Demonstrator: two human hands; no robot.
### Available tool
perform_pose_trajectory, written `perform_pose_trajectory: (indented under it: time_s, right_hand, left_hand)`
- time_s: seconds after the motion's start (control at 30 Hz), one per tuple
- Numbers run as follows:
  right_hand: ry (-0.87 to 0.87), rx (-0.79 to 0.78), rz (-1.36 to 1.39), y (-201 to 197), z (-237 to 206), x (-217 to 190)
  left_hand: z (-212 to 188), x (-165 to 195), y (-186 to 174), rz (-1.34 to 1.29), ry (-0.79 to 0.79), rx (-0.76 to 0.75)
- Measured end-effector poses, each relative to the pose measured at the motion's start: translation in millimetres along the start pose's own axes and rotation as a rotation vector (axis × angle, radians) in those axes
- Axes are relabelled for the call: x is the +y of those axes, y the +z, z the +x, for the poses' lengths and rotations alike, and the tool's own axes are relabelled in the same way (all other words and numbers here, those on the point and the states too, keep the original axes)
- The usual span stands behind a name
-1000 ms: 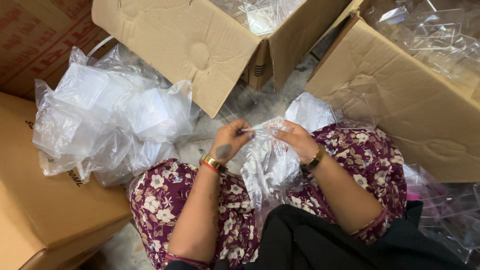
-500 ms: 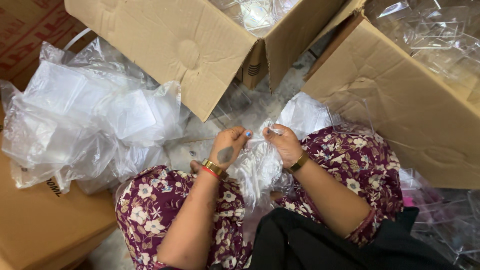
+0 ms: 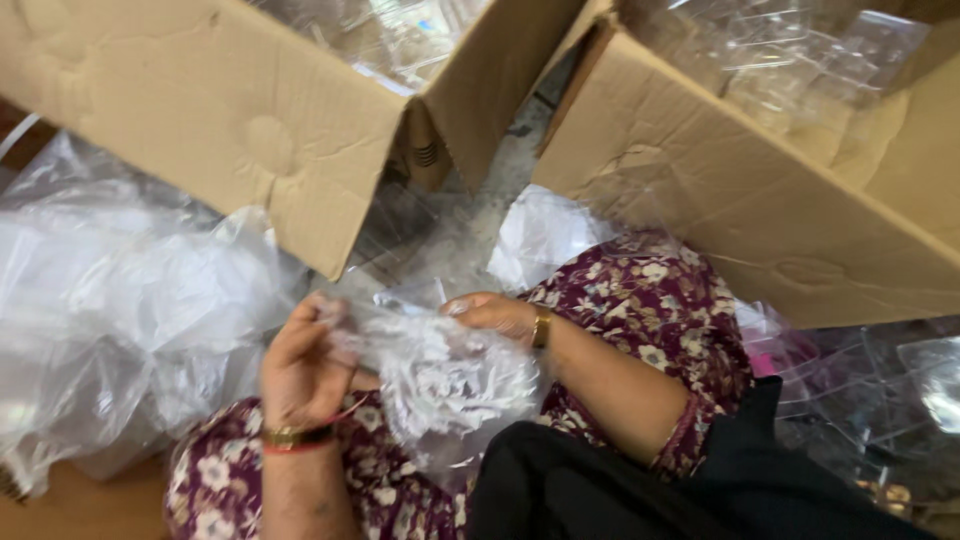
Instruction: The person sits on the floor among open cardboard boxes and plastic bags. They open plastic bags, remove clear plastic boxes one at a time, and place the boxes into the cardboard boxes, occasionally repositioning bags and boxes to reach the contents.
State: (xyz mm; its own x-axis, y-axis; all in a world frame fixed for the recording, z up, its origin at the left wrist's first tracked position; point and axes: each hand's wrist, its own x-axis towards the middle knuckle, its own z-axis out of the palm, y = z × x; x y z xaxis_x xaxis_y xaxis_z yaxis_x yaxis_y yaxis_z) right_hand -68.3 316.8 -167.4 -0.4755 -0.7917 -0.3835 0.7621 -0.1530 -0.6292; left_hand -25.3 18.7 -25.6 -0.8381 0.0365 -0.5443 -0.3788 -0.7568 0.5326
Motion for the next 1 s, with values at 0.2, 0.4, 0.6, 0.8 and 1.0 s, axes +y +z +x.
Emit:
perform_pose_trajectory:
  time_s: [0.2,0.4,0.6,0.8,1.0]
  right_hand:
    - [-0.182,0.416,-0.145,-7,25,-2]
    - [-0.494,0.624,-0.43,17,54,-18]
    - [-0.493,0.616,-0.658,19,47,-22]
    - [-0.433,0.654,-0.635,-10,35,-34]
    - [-0.395,0.714,-0.703,-16,37,-34]
  left_hand:
    - [87,-69,-42,0.921,0.379,0.297]
    - [167,-106,-71,1.365,0.415,0.54]
    - [179,-100,-65,1.012,0.056,0.374]
    - [170,-101,-36,0.506,-0.08,0.283]
    - [155,-92,-14,0.774,0.067,0.232]
